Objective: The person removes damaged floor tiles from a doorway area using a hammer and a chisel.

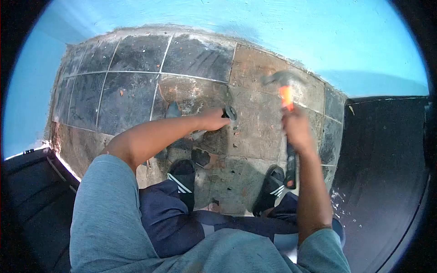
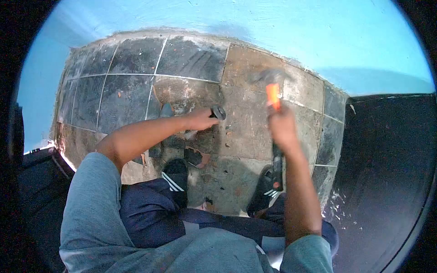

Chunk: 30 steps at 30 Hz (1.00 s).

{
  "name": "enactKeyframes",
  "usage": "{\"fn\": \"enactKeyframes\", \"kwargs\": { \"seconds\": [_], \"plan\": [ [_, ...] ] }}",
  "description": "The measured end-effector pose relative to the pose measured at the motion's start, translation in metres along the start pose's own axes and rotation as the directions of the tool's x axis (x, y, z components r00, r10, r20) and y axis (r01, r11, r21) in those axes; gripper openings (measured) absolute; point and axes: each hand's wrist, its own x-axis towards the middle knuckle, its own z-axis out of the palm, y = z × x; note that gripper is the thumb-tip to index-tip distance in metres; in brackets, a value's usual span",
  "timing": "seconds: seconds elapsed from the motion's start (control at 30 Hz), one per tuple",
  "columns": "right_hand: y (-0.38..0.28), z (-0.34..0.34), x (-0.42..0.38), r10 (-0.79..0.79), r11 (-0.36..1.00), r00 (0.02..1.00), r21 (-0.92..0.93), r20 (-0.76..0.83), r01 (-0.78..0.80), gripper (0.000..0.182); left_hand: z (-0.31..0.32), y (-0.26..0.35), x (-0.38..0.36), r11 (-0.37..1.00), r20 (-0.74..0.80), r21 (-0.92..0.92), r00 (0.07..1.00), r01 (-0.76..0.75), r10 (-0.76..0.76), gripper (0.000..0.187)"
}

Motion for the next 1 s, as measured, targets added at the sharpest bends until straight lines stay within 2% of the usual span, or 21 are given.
{"fn": "enactKeyframes", "kwargs": {
  "seconds": [0.07, 0.1, 0.13, 0.17, 0.23, 0.27, 0.33, 0.37, 0.4, 0.47, 0.53, 0.57, 0.6, 0.67, 0.73, 0.8, 0.9, 0.93, 0.97, 1.0],
  "plan": [
    [-0.023, -0.036, 0.015, 0.027, 0.990, 0.986, 0.138, -0.162, -0.005, 0.035, 0.003, -0.004, 0.005, 0.999, -0.028, -0.029, 0.999, -0.045, 0.044, 0.041],
    [-0.041, -0.051, 0.016, 0.018, 0.990, 0.960, 0.137, -0.279, 0.021, 0.036, 0.004, -0.006, 0.006, 0.998, -0.053, -0.018, 0.997, -0.060, 0.059, 0.042],
    [-0.053, -0.063, 0.016, 0.008, 0.984, 0.938, 0.172, -0.347, 0.055, 0.036, 0.003, -0.006, 0.005, 0.997, -0.076, -0.006, 0.994, -0.074, 0.073, 0.044],
    [-0.052, -0.069, 0.021, -0.048, 0.957, 0.916, 0.244, -0.397, 0.156, 0.034, 0.002, -0.006, 0.005, 0.998, -0.069, 0.014, 0.996, -0.059, 0.060, 0.044],
    [-0.034, -0.064, 0.037, -0.071, 0.940, 0.829, 0.240, -0.555, 0.241, 0.030, -0.003, -0.002, 0.005, 0.998, -0.054, 0.059, 0.998, -0.033, 0.036, 0.044],
    [-0.020, -0.052, 0.037, -0.074, 0.965, 0.846, 0.176, -0.528, 0.194, 0.028, -0.001, -0.001, 0.004, 0.996, -0.085, 0.061, 0.994, -0.065, 0.070, 0.044],
    [0.009, -0.009, 0.027, -0.168, 0.986, 0.913, -0.071, -0.372, 0.152, 0.027, 0.003, -0.004, 0.005, 0.989, -0.151, 0.072, 0.979, -0.129, 0.139, 0.043],
    [0.033, 0.017, 0.022, -0.229, 0.954, 0.948, -0.247, -0.222, 0.173, 0.028, 0.004, -0.004, 0.006, 0.987, -0.136, 0.108, 0.981, -0.122, 0.136, 0.044],
    [0.080, 0.041, 0.030, -0.193, 0.910, 0.970, -0.342, 0.145, 0.232, 0.035, 0.006, -0.005, 0.007, 0.983, -0.123, 0.143, 0.983, -0.115, 0.133, 0.045],
    [0.070, 0.076, 0.004, 0.111, 0.991, 0.960, -0.096, 0.258, -0.089, 0.036, 0.005, -0.001, 0.008, 0.976, -0.062, 0.201, 0.993, -0.089, 0.103, 0.048],
    [0.037, 0.055, -0.004, 0.125, 0.991, 0.975, -0.076, 0.186, -0.112, 0.033, 0.001, 0.010, 0.003, 0.970, 0.030, 0.238, 0.999, -0.046, 0.040, 0.051],
    [0.028, 0.047, -0.009, 0.139, 0.989, 0.979, -0.066, 0.150, -0.130, 0.032, 0.001, 0.008, 0.000, 0.975, 0.026, 0.217, 0.999, -0.052, 0.048, 0.051],
    [0.040, 0.035, 0.007, 0.108, 0.993, 0.979, -0.070, 0.173, -0.097, 0.032, 0.000, 0.008, 0.000, 0.978, 0.021, 0.197, 0.998, -0.065, 0.062, 0.052],
    [0.043, -0.004, 0.030, -0.040, 0.985, 0.996, -0.167, 0.074, 0.052, 0.033, 0.000, 0.010, 0.001, 0.980, -0.024, 0.183, 0.996, -0.080, 0.086, 0.052],
    [0.017, -0.035, 0.038, 0.011, 1.000, 0.996, 0.014, -0.086, -0.010, 0.026, -0.001, 0.011, -0.002, 0.976, -0.102, 0.202, 0.990, -0.078, 0.100, 0.051],
    [-0.003, -0.052, 0.043, 0.007, 0.987, 0.955, 0.156, -0.295, 0.041, 0.023, 0.000, 0.007, 0.000, 0.984, -0.133, 0.166, 0.988, -0.058, 0.081, 0.048],
    [-0.006, -0.036, 0.044, 0.012, 0.970, 0.874, 0.217, -0.485, 0.107, 0.027, 0.000, 0.005, 0.001, 0.986, -0.149, 0.162, 0.987, -0.035, 0.059, 0.044],
    [0.020, -0.019, 0.050, -0.101, 0.993, 0.841, -0.009, -0.531, 0.114, 0.028, -0.001, 0.007, 0.001, 0.985, -0.149, 0.168, 0.987, -0.032, 0.058, 0.043],
    [0.034, 0.009, 0.042, -0.094, 0.993, 0.860, 0.010, -0.502, 0.114, 0.026, -0.001, 0.009, -0.002, 0.985, -0.152, 0.168, 0.986, -0.036, 0.062, 0.042],
    [0.039, 0.029, 0.024, -0.181, 0.983, 0.912, -0.093, -0.367, 0.158, 0.026, -0.002, 0.010, -0.005, 0.985, -0.156, 0.169, 0.986, -0.039, 0.066, 0.042]
  ]
}}
